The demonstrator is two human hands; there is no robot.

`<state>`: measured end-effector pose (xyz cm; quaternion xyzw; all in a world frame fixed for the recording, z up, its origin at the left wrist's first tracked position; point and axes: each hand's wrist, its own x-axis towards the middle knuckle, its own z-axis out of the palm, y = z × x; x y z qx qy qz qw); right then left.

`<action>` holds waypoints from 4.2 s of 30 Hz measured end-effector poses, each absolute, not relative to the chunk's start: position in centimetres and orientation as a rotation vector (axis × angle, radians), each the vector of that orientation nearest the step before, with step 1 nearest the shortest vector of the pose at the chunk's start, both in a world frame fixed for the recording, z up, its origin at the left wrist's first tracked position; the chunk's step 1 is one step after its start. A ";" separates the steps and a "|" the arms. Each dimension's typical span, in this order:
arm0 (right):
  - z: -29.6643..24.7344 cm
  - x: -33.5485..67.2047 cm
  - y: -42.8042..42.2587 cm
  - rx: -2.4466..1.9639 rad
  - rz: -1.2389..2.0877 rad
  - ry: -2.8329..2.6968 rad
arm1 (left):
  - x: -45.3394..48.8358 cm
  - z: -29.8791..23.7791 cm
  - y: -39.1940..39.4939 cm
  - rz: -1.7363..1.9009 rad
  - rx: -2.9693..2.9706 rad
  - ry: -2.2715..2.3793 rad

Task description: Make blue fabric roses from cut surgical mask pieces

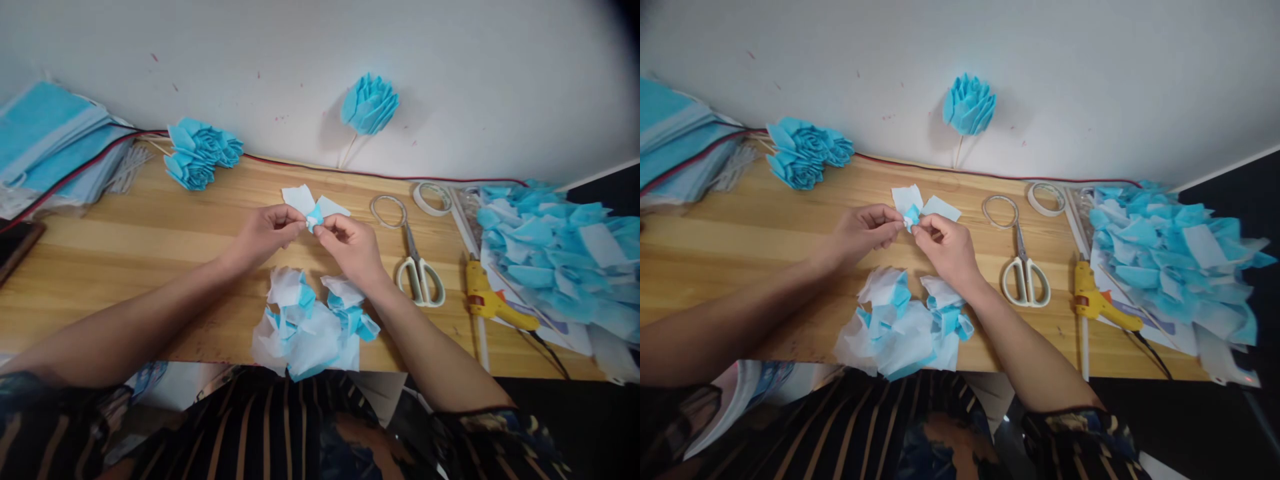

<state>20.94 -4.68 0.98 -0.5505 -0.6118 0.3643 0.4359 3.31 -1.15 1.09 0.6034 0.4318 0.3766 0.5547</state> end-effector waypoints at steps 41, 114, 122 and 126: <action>1.0 23.6 -3.2 -1.168 1.479 -1.093 | -0.7 2.3 3.0 1.052 1.939 1.235; 1.7 23.7 -4.1 -1.083 1.583 -1.426 | 1.8 1.3 0.2 0.641 1.395 0.921; 1.7 22.4 -4.3 -1.169 1.496 -1.484 | 2.1 1.2 0.3 0.647 1.432 0.893; 1.3 22.5 -4.2 -1.220 1.443 -1.479 | 1.9 0.8 0.3 0.650 1.416 0.871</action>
